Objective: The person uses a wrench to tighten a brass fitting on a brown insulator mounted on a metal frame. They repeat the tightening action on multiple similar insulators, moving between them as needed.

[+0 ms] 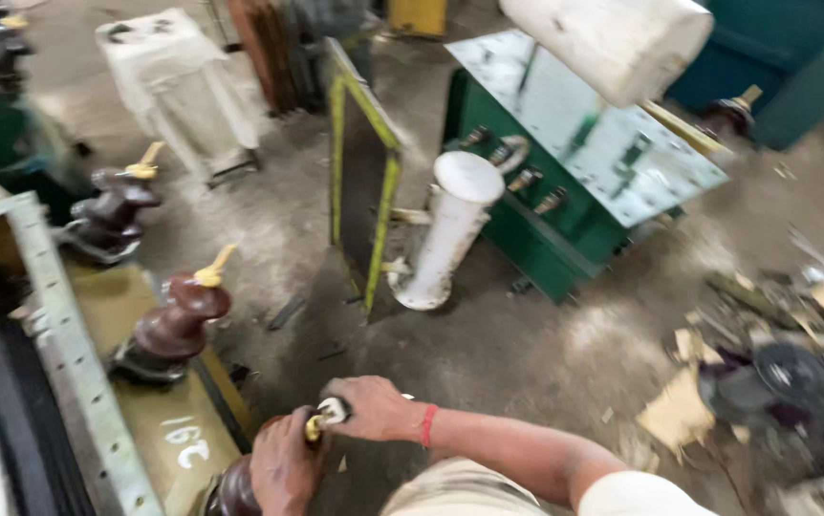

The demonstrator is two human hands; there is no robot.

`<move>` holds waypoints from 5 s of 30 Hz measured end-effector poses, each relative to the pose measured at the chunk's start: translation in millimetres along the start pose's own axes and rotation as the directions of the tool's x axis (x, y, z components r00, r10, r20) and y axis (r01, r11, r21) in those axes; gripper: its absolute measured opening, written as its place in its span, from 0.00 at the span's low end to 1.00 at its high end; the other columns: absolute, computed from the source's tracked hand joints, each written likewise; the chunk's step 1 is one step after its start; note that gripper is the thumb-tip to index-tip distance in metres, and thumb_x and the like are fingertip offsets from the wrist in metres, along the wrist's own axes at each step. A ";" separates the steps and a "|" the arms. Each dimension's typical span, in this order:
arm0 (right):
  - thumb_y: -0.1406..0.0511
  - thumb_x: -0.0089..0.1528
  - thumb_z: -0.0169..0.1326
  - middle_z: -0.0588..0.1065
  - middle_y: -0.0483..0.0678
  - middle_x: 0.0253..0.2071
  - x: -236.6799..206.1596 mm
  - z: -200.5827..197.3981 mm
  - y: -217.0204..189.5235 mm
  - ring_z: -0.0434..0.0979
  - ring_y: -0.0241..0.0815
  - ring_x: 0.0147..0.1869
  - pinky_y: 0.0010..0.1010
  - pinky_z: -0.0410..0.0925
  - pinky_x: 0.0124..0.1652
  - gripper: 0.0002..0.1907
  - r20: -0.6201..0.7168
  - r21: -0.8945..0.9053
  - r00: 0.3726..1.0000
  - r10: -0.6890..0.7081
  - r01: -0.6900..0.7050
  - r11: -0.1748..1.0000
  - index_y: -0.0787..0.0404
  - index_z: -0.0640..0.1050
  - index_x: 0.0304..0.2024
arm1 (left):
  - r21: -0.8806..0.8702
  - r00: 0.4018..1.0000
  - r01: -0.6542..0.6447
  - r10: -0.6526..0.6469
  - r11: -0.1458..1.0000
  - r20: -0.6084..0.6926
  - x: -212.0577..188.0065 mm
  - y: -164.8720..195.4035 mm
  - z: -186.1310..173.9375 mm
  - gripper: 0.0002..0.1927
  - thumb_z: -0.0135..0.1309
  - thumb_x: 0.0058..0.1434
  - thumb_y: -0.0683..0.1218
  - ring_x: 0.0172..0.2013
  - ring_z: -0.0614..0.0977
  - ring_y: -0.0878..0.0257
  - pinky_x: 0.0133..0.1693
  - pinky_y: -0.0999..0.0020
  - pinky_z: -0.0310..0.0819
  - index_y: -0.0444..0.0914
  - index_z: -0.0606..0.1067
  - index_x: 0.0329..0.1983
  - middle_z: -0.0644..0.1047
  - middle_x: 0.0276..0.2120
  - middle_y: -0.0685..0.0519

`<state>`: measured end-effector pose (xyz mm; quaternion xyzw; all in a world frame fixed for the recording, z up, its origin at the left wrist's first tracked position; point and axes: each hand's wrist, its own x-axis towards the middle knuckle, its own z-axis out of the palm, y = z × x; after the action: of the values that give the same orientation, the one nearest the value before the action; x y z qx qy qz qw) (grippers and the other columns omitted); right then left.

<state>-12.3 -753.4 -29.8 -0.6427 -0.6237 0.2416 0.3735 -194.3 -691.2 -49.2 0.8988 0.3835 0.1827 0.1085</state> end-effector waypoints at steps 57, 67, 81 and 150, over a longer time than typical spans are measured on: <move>0.48 0.58 0.61 0.79 0.59 0.32 0.9 -1.8 -1.2 0.81 0.62 0.39 0.47 0.72 0.41 0.24 -0.004 -0.020 0.997 0.081 -0.081 0.996 0.64 0.81 0.37 | 0.019 0.996 0.089 -0.089 0.996 -0.016 -1.8 -2.0 6.4 0.23 0.65 0.46 0.61 0.41 0.82 0.51 0.49 0.55 0.72 0.43 0.72 0.35 0.81 0.32 0.49; 0.56 0.54 0.55 0.80 0.57 0.35 0.8 -2.5 -5.3 0.81 0.61 0.41 0.47 0.72 0.40 0.19 -0.051 0.085 0.993 -0.103 0.107 0.991 0.64 0.80 0.39 | 0.043 0.997 0.077 -0.077 0.996 0.001 0.4 -10.8 18.2 0.25 0.64 0.44 0.62 0.41 0.82 0.52 0.48 0.55 0.72 0.44 0.73 0.36 0.81 0.33 0.50; 0.50 0.60 0.61 0.79 0.63 0.30 -5.6 4.5 -1.4 0.81 0.63 0.38 0.47 0.73 0.41 0.23 0.122 -0.012 0.952 0.282 -0.283 0.959 0.65 0.82 0.34 | 0.043 0.997 0.075 -0.074 0.996 -0.016 -2.2 -13.7 25.0 0.24 0.66 0.43 0.61 0.39 0.83 0.54 0.49 0.56 0.75 0.45 0.74 0.38 0.81 0.31 0.50; 0.49 0.61 0.58 0.77 0.61 0.28 -0.3 25.0 13.6 0.79 0.62 0.34 0.44 0.73 0.39 0.24 0.139 0.084 0.926 0.352 -0.365 0.927 0.66 0.82 0.31 | 0.065 0.988 0.131 -0.135 0.989 0.073 -4.3 2.9 2.3 0.21 0.65 0.50 0.57 0.43 0.81 0.51 0.52 0.55 0.72 0.42 0.71 0.37 0.80 0.34 0.48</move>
<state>-23.3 -748.4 -55.5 -0.7091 -0.5029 0.3778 0.3186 -194.2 -696.4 -51.4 0.8804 0.4435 0.1284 0.1080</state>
